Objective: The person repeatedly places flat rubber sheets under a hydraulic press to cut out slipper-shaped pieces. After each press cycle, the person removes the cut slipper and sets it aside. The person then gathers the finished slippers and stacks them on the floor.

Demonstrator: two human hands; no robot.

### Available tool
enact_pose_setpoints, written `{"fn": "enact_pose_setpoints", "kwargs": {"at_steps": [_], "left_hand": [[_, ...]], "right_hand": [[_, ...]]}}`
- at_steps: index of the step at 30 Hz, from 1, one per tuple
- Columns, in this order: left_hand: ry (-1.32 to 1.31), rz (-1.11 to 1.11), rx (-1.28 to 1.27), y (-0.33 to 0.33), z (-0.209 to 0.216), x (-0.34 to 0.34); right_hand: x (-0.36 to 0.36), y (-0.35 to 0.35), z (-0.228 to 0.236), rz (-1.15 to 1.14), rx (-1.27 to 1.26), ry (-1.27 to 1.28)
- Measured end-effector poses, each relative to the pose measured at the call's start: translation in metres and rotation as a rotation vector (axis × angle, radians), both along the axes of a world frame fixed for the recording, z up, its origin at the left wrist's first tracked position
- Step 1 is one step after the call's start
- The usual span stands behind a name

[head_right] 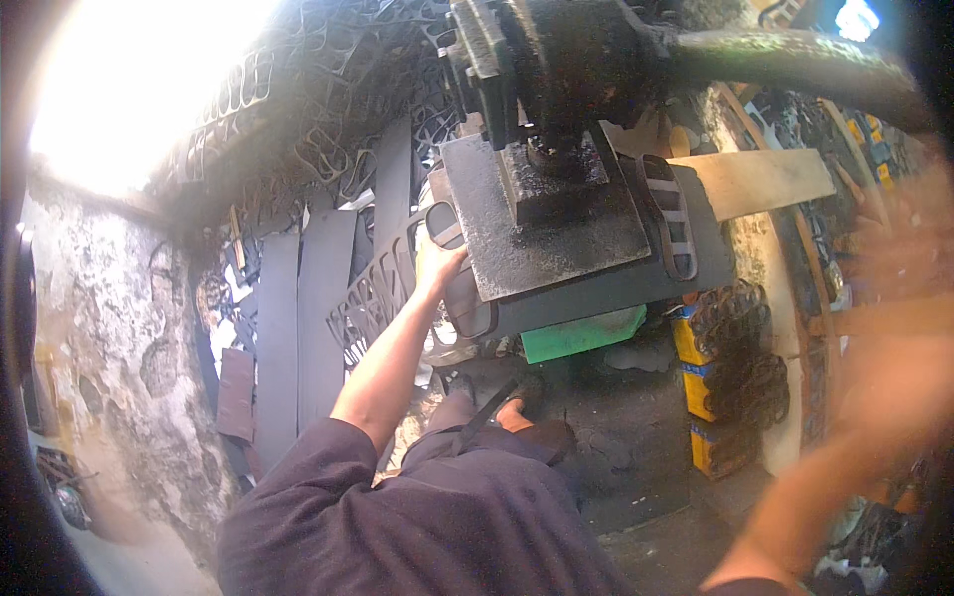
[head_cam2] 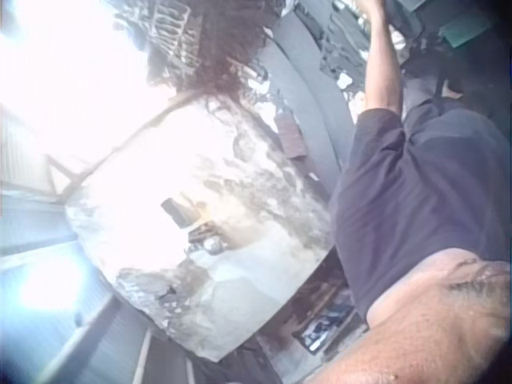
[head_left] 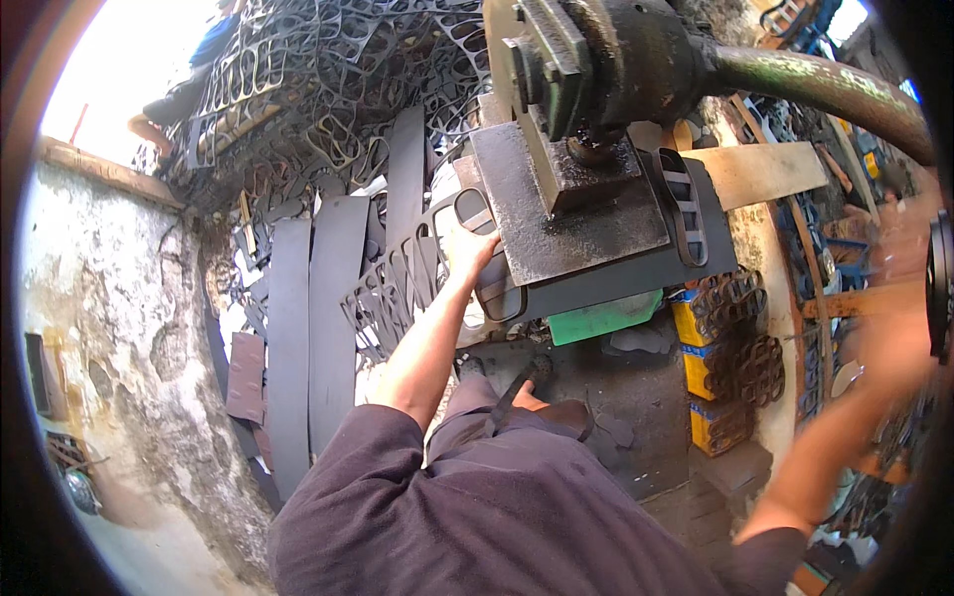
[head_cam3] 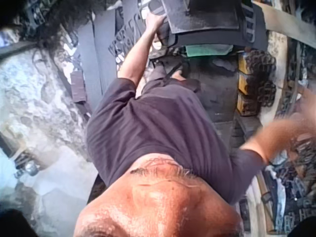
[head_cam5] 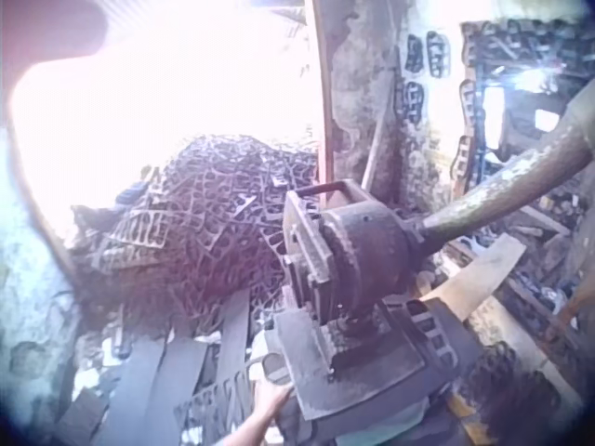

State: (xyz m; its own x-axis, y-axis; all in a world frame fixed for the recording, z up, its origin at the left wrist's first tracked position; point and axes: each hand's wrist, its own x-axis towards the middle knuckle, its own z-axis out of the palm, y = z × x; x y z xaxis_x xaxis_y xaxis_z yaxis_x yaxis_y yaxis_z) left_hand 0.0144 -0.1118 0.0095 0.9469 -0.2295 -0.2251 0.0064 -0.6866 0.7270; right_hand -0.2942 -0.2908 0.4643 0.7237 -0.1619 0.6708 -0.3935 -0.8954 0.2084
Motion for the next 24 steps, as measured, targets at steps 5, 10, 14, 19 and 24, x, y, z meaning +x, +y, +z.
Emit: {"fn": "enact_pose_setpoints", "kwargs": {"at_steps": [5,10,14,19,24], "left_hand": [[0.383,0.019,-0.678,0.040,0.040,-0.008],[0.159,-0.162,-0.829,0.124,0.142,-0.032],[-0.236,-0.755,-0.395,0.117,0.170,-0.060],[-0.083,-0.983,-0.394,0.058,0.110,-0.136],[-0.306,-1.001,-0.493,0.043,0.054,-0.212]], "right_hand": [[0.031,0.071,-0.403,-0.014,0.798,0.715],[0.042,0.085,-0.414,-0.042,0.923,0.661],[0.082,0.127,-0.288,0.593,1.892,0.025],[0.057,0.151,-0.314,-0.189,1.435,-0.278],[0.002,0.154,-0.391,-0.699,1.175,-0.321]]}}
